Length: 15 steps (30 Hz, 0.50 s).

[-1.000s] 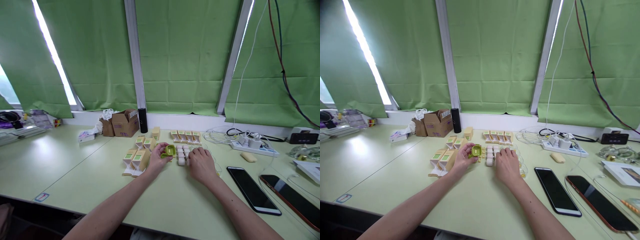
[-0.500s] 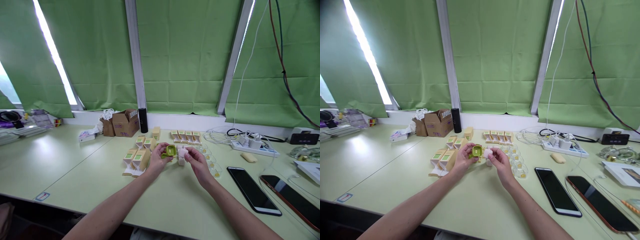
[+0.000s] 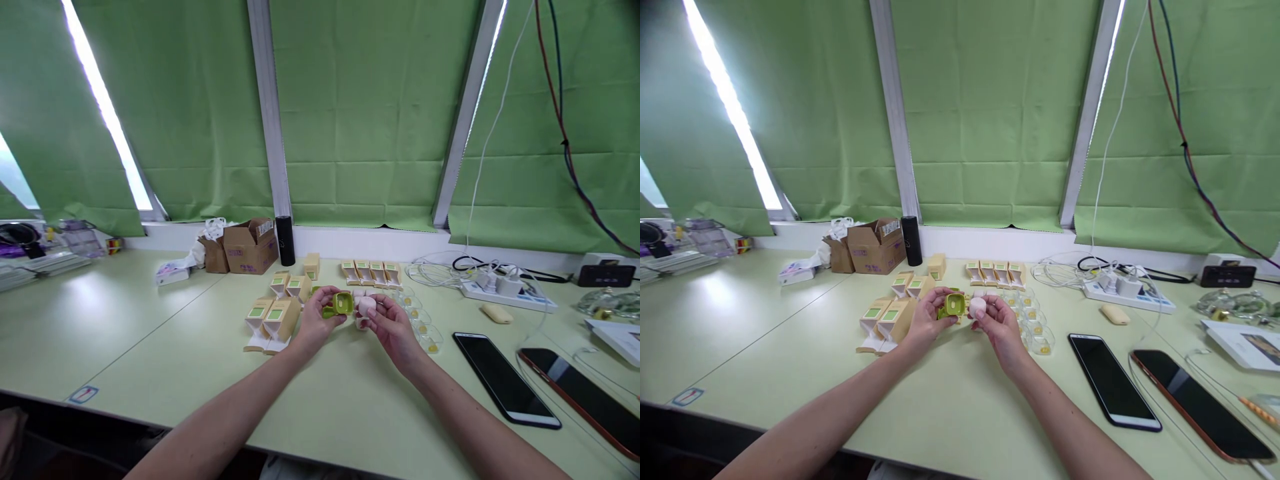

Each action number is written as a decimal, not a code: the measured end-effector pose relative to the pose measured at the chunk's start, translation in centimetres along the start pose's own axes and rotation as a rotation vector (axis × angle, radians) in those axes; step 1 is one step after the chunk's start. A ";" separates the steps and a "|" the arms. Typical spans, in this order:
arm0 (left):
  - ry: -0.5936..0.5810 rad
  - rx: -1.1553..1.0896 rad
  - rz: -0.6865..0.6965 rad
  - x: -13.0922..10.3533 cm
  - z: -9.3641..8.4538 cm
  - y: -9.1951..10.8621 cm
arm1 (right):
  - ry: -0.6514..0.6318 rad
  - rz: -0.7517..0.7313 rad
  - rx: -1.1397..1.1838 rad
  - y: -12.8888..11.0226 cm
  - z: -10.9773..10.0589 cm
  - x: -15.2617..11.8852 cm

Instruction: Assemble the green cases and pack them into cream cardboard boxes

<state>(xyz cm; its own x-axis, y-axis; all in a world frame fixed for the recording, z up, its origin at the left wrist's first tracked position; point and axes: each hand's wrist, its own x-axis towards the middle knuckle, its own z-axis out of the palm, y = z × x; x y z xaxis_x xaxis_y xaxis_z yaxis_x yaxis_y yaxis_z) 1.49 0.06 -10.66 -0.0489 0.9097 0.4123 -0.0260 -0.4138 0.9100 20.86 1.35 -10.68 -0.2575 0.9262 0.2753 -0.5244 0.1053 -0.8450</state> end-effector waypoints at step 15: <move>0.062 0.204 0.076 0.4 -0.5 -1.2 | 0.055 0.009 -0.102 0.5 -0.2 0.6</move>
<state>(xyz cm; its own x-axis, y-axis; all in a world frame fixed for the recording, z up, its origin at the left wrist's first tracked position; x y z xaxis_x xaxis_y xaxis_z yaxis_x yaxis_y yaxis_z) 1.04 0.92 -11.64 -0.1046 0.8699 0.4820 0.1827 -0.4596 0.8691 20.62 1.99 -11.06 -0.2151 0.9455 0.2443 -0.4361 0.1308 -0.8903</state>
